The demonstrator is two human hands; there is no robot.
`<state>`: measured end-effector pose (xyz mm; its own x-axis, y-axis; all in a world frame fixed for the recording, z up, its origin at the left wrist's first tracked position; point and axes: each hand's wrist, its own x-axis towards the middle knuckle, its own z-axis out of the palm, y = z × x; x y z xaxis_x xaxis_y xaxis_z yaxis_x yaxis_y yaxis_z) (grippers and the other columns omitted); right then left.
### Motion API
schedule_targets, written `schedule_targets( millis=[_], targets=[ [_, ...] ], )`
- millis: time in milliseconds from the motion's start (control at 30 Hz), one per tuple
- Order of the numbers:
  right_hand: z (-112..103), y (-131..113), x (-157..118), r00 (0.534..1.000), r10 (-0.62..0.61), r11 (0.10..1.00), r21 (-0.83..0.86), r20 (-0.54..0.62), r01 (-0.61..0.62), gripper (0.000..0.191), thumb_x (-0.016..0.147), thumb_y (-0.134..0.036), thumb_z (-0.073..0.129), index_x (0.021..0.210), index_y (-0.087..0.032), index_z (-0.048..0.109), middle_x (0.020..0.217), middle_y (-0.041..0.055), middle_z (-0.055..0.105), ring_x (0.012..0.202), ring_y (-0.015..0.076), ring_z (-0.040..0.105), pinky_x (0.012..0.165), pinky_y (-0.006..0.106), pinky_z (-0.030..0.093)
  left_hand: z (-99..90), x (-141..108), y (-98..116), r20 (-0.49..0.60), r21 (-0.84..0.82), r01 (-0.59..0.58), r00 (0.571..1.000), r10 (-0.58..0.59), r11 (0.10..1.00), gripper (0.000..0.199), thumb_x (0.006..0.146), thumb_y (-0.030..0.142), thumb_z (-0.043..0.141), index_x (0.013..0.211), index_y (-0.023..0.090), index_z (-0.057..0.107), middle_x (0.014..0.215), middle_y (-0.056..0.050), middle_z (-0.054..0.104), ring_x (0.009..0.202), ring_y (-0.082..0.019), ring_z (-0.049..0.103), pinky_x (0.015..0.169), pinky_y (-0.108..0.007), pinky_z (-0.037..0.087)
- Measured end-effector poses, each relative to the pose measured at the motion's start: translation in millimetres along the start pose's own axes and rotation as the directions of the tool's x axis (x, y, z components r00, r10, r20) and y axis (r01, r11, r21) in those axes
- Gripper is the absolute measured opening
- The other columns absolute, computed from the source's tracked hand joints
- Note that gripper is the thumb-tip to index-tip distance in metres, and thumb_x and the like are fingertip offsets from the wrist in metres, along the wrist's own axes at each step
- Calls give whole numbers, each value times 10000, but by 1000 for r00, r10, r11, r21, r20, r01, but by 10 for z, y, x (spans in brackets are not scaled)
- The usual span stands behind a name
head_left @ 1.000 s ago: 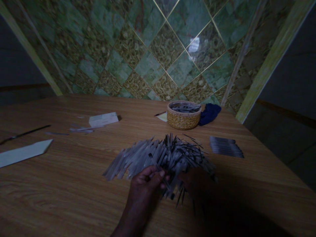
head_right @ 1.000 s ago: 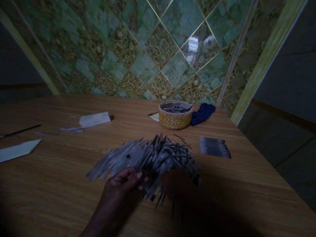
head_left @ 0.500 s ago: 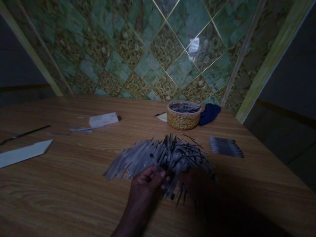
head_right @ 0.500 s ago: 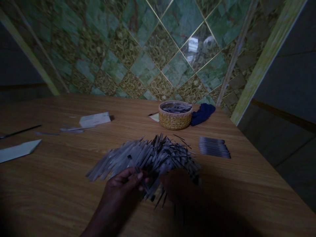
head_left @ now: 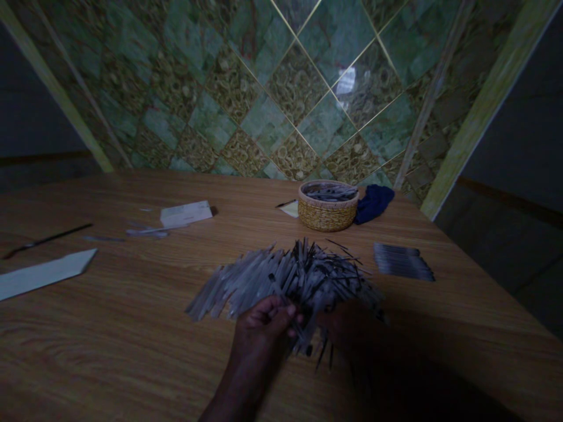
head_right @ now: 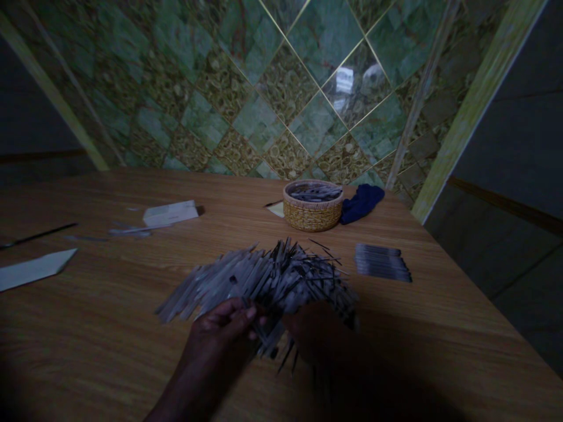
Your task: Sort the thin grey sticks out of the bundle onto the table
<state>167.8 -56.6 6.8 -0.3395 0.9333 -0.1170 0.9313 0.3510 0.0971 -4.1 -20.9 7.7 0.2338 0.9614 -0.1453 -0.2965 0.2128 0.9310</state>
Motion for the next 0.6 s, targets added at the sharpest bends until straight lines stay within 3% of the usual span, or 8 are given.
schedule_targets(
  millis=[267, 600],
  targets=[
    [9, -8, -20, 999, -36, 999, -9, -11, 36, 301, 891, -305, 533, 1152, -155, 537, 1144, 83, 568, 946, 199, 588, 788, 398, 508, -25, 15, -25, 0, 25, 9, 1000, -9, 1000, 210, 595, 277, 771, 582, 148, 606, 530, -36, 685, 445, -110, 550, 459, -203, 376],
    [-9, 23, -27, 994, -93, 991, 94, -65, 99, 288, 896, -305, 524, 1148, -166, 541, 1151, 80, 566, 948, 196, 586, 794, 396, 506, -27, 8, -7, -6, -11, 10, 1000, -10, 1000, 180, 575, 243, 777, 597, 141, 631, 566, -53, 701, 442, -106, 550, 468, -212, 401]
  ],
)
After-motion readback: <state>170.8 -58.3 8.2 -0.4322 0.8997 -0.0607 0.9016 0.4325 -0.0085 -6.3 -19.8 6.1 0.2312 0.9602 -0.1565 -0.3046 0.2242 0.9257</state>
